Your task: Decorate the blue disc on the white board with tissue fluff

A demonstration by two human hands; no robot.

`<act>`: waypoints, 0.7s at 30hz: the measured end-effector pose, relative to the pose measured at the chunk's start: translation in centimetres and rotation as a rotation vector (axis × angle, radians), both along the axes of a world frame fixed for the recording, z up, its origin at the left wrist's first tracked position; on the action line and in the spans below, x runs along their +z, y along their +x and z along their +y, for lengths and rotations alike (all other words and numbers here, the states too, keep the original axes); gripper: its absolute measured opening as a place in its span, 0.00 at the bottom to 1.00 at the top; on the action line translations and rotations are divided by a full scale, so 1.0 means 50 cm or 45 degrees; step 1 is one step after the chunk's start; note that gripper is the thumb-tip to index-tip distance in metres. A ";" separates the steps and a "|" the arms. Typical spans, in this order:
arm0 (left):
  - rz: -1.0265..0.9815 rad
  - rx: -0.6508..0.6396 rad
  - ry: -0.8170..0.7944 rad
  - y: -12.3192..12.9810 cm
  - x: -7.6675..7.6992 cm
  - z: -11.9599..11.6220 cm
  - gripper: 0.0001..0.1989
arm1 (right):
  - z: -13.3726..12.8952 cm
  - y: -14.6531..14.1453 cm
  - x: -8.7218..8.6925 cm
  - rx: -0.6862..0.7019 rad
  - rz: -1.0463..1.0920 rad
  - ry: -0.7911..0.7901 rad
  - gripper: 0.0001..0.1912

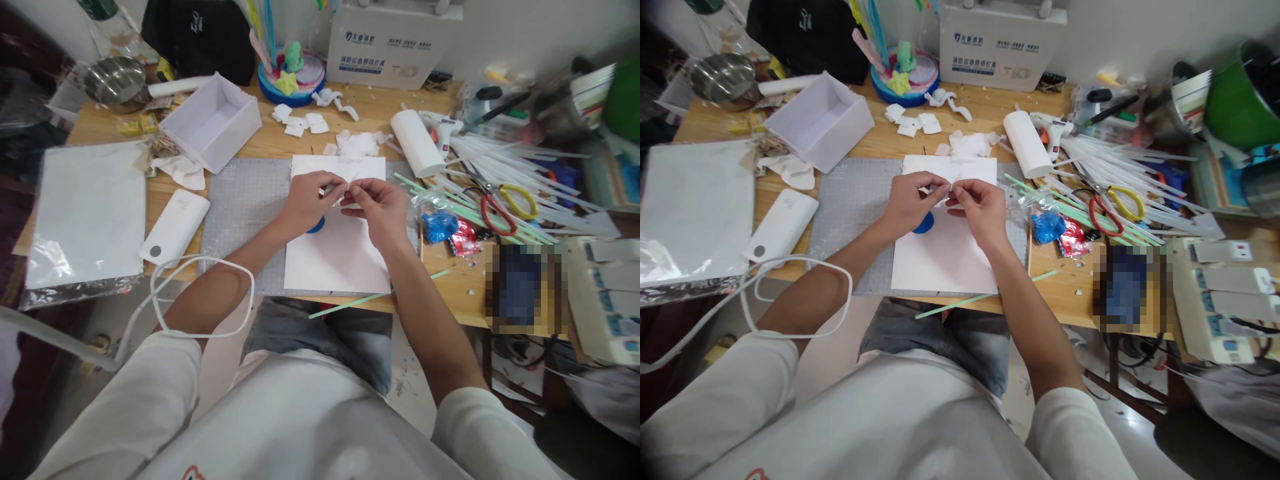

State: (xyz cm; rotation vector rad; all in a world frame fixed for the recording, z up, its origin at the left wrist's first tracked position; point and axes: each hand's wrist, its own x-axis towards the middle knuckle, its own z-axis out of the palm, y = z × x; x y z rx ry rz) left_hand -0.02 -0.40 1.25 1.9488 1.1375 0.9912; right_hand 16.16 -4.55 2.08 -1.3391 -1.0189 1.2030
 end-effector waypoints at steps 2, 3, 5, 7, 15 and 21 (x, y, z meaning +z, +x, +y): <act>-0.022 -0.002 -0.003 0.000 0.000 0.000 0.07 | -0.001 -0.001 0.004 -0.004 0.015 0.002 0.18; -0.031 -0.001 -0.005 0.000 0.000 0.000 0.07 | -0.002 -0.001 0.006 -0.008 0.021 0.003 0.18; -0.037 0.003 -0.012 0.000 -0.001 0.000 0.07 | -0.002 -0.001 0.007 -0.009 0.027 0.000 0.17; -0.038 0.016 -0.013 0.001 -0.003 0.001 0.07 | -0.002 -0.002 0.007 -0.012 0.032 -0.004 0.18; -0.089 0.035 -0.025 0.002 -0.009 0.003 0.07 | -0.001 -0.003 0.006 -0.074 0.037 0.045 0.14; -0.116 0.036 -0.051 0.001 -0.007 0.004 0.08 | -0.005 -0.005 0.003 -0.084 -0.052 0.078 0.14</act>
